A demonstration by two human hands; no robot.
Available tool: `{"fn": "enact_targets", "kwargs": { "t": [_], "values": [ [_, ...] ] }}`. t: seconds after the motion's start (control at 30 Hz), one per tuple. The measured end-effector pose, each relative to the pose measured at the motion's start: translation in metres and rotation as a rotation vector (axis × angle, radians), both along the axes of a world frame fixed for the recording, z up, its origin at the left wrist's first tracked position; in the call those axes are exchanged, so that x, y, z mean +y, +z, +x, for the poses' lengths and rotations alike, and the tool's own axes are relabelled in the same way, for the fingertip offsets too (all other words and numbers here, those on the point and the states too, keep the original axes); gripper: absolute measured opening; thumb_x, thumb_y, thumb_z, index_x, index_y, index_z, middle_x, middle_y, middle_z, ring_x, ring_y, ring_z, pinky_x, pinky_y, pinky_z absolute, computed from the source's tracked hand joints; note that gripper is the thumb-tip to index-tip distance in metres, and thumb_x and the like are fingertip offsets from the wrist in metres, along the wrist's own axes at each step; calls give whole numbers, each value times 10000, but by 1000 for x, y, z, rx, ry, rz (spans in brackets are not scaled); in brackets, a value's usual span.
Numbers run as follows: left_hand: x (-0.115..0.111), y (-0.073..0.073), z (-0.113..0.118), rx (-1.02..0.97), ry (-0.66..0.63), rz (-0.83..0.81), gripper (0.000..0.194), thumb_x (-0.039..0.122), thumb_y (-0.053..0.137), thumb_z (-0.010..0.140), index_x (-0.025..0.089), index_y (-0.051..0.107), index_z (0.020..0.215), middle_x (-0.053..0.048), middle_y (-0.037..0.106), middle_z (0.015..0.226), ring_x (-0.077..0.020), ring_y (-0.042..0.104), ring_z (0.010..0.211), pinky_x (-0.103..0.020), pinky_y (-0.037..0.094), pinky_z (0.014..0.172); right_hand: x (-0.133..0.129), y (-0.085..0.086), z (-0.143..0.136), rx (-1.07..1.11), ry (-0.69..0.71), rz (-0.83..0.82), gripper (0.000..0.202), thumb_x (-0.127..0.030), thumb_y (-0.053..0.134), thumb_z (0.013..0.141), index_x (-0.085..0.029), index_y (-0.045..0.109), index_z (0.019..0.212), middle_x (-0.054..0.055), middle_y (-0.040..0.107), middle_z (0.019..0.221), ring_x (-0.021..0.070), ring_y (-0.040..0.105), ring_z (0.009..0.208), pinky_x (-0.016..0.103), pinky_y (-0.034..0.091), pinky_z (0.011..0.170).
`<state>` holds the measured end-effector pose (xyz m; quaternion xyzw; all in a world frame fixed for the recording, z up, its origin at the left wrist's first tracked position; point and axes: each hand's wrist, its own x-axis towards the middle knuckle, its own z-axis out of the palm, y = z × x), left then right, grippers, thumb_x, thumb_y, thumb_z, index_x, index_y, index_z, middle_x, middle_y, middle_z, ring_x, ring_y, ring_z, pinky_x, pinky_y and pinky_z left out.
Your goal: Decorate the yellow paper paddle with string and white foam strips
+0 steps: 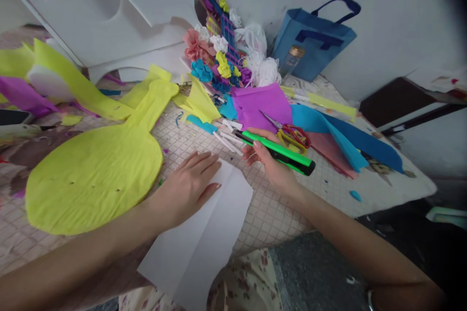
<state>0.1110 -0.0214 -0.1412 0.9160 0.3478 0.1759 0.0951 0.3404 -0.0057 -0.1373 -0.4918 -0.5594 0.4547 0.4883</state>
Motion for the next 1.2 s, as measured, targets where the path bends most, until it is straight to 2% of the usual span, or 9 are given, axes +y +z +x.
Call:
{"fn": "enact_targets", "kwargs": {
  "t": [0.13, 0.27, 0.43, 0.67, 1.2],
  "values": [
    [-21, -6, -9, -50, -106, -21, 349, 230, 452, 945, 123, 544, 1264, -137, 531, 1367, -251, 482, 1277, -480, 377, 1106, -7, 4, -8, -24, 170, -81, 392, -438, 594, 856, -228, 582, 1186, 20, 665, 806, 116, 623, 646, 249, 533, 561],
    [-24, -16, -10, -66, -113, -1, 370, 217, 461, 940, 125, 520, 1293, -143, 497, 1397, -264, 452, 1304, -493, 389, 1097, -5, 6, -14, -79, 257, -138, 385, -432, 622, 836, -207, 607, 1148, 21, 667, 795, 99, 614, 627, 238, 540, 589],
    [-24, -19, -7, -76, -114, 0, 350, 207, 462, 938, 103, 539, 1264, -161, 499, 1388, -279, 445, 1308, -505, 393, 1094, 0, 8, -14, -138, 283, -171, 404, -433, 628, 828, -179, 619, 1142, 23, 668, 783, 94, 618, 623, 231, 547, 606],
    [-25, -20, -7, -56, -113, 33, 357, 199, 463, 938, 78, 536, 1266, -178, 496, 1381, -290, 442, 1304, -512, 401, 1087, 2, 3, -16, -170, 306, -150, 361, -409, 627, 836, -206, 638, 1135, 15, 674, 815, 83, 617, 621, 219, 548, 613],
    [-25, -22, -6, -93, -104, 19, 352, 200, 463, 939, 92, 539, 1265, -170, 493, 1387, -288, 436, 1311, -511, 392, 1094, 5, 4, -20, -202, 342, -146, 381, -428, 603, 850, -202, 611, 1157, 8, 658, 825, 80, 606, 625, 213, 532, 608]
  ]
}}
